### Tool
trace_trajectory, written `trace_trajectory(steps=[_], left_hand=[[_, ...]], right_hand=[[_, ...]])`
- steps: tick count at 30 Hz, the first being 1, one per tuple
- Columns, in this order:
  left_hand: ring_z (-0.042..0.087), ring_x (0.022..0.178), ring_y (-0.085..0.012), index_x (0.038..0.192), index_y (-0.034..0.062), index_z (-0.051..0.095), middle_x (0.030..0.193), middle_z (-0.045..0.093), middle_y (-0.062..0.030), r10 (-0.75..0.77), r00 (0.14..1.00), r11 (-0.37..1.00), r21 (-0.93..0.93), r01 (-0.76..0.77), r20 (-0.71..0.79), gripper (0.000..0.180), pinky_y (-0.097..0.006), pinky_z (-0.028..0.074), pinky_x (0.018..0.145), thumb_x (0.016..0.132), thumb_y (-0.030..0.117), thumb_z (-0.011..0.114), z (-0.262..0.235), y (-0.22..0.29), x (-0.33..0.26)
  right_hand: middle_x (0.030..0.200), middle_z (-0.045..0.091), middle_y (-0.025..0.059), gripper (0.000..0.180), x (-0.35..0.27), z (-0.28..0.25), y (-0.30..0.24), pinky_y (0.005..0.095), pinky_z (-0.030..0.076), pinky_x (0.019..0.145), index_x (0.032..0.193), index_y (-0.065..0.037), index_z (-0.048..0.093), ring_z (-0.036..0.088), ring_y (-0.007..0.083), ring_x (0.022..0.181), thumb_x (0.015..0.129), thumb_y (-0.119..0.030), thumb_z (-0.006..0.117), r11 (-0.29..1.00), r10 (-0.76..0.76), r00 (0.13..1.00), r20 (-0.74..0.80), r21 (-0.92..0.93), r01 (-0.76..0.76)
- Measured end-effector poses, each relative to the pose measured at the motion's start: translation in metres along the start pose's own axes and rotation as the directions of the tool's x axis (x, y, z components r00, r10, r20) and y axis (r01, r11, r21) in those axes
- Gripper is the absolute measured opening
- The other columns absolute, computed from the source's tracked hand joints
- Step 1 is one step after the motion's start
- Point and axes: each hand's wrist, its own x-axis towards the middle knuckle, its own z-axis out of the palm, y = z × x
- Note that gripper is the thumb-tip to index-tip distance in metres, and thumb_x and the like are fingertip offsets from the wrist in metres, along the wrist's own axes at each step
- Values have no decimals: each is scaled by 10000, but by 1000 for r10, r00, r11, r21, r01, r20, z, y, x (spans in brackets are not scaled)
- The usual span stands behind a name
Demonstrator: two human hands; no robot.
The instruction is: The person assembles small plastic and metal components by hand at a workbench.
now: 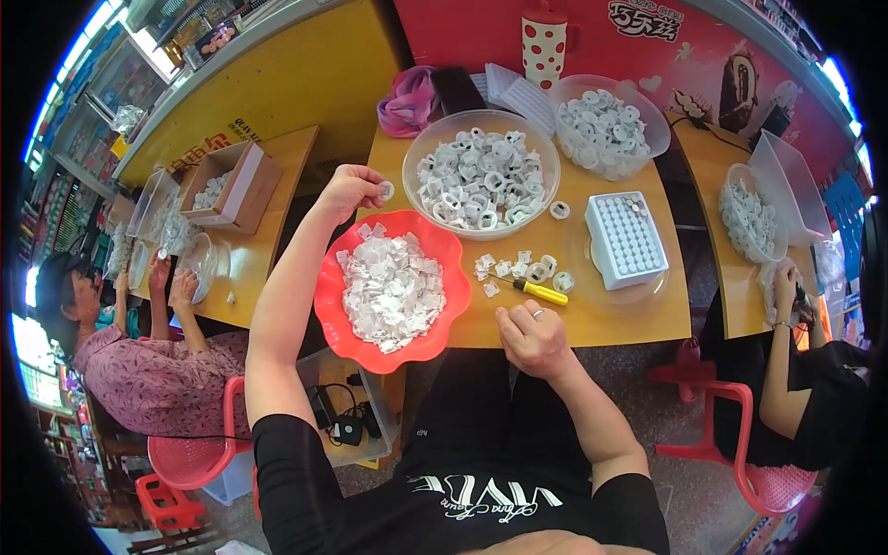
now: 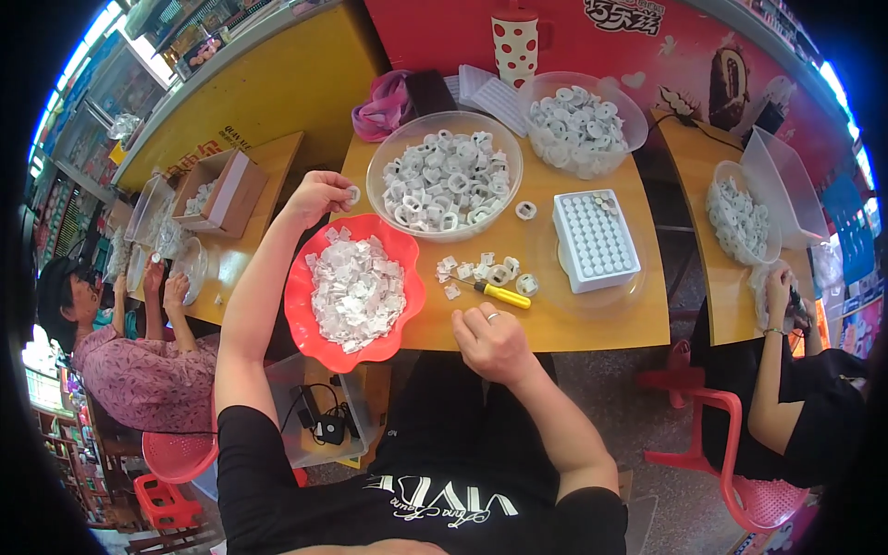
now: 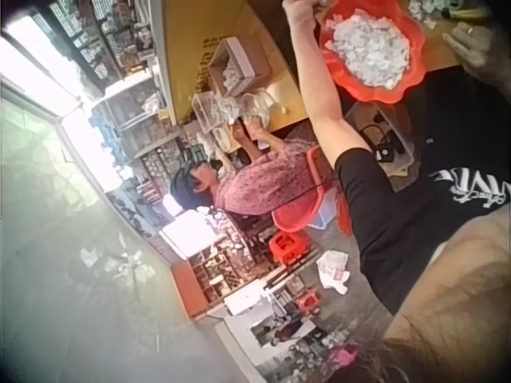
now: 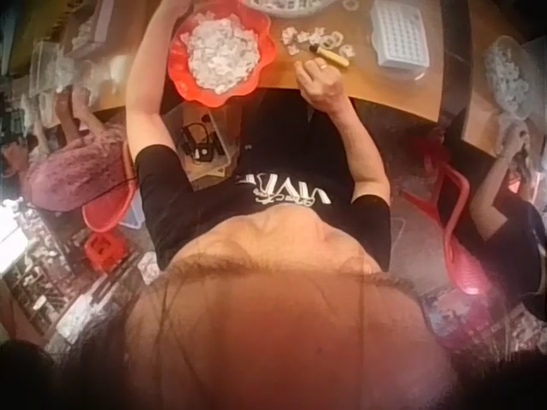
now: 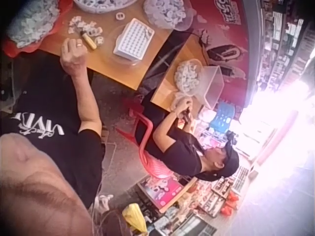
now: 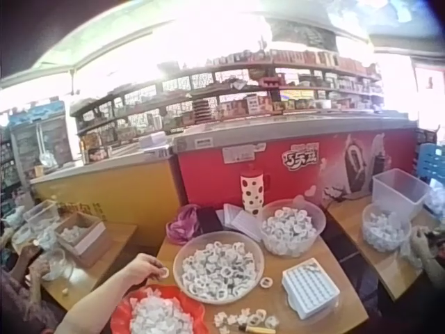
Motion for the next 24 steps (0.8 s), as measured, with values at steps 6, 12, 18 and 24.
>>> trace_trajectory(steps=[6,12,18,24], left_hand=[[624,577,-148,936,-77,675,771,675,-126,-39,999,976,213,40,-10,165,-250,510,515,781,-60,620,25,-5,18],[640,616,-176,1058,-89,629,847,674,-151,-66,997,992,107,69,-32,253,-263,528,558,813,-33,597,22,-11,17],[642,639,-168,1090,-75,614,857,671,-117,-27,994,993,111,39,-110,273,-274,527,592,842,39,605,6,-7,1],[621,667,-121,1025,-58,628,831,652,-90,396,883,886,356,-296,-251,209,-251,494,593,853,57,605,19,5,-63]], right_hand=[[688,479,66,264,3,2,3,308,396,477,881,28,618,504,205,594,622,-19,635,1000,15,1000,-7,13,-15],[696,503,76,301,2,1,1,317,402,489,896,31,623,515,222,591,598,4,657,999,35,999,19,33,-36],[701,509,77,301,2,1,-1,322,410,497,891,26,625,520,226,598,593,0,658,999,39,999,1,28,-39],[702,472,73,280,-2,2,1,320,420,514,892,25,608,509,215,621,621,-47,626,999,32,999,2,1,-32]])
